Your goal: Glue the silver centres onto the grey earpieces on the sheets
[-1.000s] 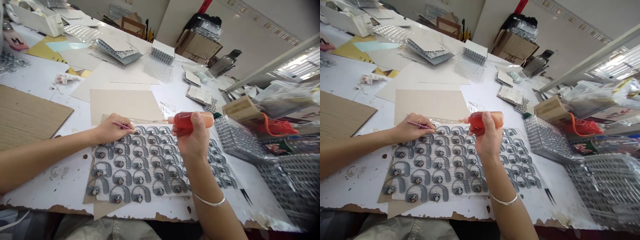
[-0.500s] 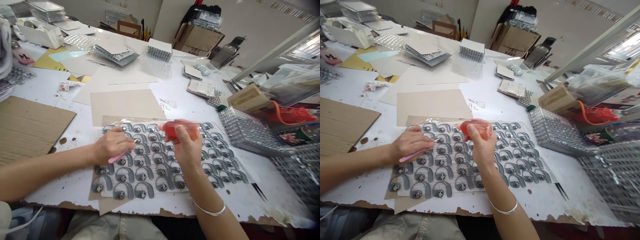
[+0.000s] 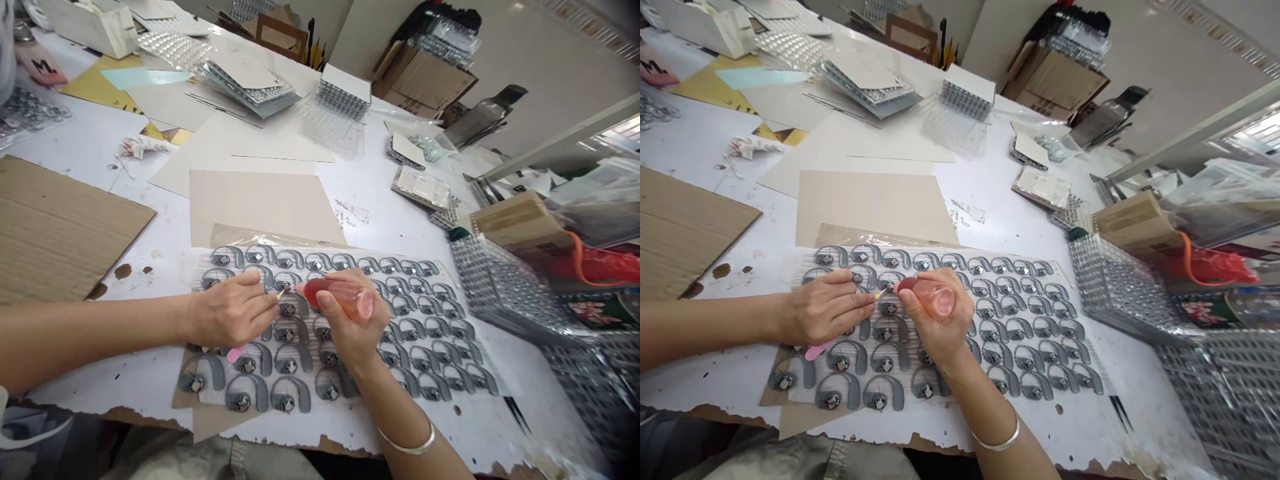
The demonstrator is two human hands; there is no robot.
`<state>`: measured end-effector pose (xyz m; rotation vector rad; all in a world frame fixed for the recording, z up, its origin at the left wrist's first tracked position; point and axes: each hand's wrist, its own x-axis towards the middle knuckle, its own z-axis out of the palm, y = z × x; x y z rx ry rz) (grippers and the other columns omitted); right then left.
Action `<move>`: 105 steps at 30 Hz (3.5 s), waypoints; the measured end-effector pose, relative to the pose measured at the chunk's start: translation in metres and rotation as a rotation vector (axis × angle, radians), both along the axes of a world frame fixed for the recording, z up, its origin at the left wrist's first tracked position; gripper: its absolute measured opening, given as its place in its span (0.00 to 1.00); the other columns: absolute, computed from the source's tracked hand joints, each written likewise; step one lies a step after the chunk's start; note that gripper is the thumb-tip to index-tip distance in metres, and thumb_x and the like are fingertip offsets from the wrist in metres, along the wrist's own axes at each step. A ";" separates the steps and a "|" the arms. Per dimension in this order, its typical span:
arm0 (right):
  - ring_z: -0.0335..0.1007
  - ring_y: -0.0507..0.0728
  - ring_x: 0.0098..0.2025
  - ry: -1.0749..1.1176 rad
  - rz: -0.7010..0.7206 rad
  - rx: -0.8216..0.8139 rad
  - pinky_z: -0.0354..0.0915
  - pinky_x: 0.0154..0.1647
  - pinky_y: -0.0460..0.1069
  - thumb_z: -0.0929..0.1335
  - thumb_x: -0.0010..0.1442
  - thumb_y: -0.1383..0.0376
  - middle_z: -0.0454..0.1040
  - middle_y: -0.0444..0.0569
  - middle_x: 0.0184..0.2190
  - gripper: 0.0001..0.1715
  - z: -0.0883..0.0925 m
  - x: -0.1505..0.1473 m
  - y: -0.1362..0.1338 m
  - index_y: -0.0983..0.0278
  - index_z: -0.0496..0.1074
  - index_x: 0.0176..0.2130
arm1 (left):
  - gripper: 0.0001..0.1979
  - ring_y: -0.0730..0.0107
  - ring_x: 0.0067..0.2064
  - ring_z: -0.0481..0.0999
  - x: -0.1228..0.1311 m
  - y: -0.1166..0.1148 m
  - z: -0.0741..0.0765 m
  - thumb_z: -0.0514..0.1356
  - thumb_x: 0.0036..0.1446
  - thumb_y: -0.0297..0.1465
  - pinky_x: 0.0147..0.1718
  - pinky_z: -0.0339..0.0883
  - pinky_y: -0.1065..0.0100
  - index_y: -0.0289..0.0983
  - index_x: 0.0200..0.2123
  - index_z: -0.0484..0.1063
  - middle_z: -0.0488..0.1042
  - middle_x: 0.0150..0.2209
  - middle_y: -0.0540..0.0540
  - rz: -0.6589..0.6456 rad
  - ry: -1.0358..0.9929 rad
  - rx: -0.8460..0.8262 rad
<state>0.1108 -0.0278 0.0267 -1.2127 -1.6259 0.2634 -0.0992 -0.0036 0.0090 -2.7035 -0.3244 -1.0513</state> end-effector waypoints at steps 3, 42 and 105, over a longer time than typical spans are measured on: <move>0.69 0.54 0.29 -0.017 0.022 -0.016 0.67 0.29 0.51 0.71 0.54 0.59 0.72 0.47 0.28 0.11 -0.001 -0.001 0.001 0.63 0.71 0.33 | 0.06 0.68 0.29 0.74 0.001 -0.002 0.001 0.57 0.59 0.20 0.29 0.68 0.63 0.31 0.31 0.72 0.78 0.31 0.40 0.008 0.039 0.024; 0.69 0.53 0.31 -0.071 0.050 0.050 0.66 0.31 0.50 0.72 0.54 0.65 0.72 0.46 0.29 0.06 -0.008 -0.003 0.002 0.64 0.71 0.31 | 0.11 0.69 0.28 0.71 0.003 -0.001 -0.002 0.57 0.58 0.19 0.28 0.64 0.65 0.32 0.23 0.68 0.74 0.26 0.43 0.011 0.018 -0.040; 0.68 0.54 0.29 -0.148 0.027 0.164 0.66 0.30 0.52 0.72 0.54 0.66 0.73 0.46 0.28 0.08 -0.008 0.002 -0.001 0.63 0.69 0.34 | 0.09 0.72 0.27 0.71 -0.002 0.003 0.001 0.53 0.60 0.19 0.34 0.63 0.65 0.34 0.30 0.67 0.75 0.27 0.46 -0.021 -0.005 -0.173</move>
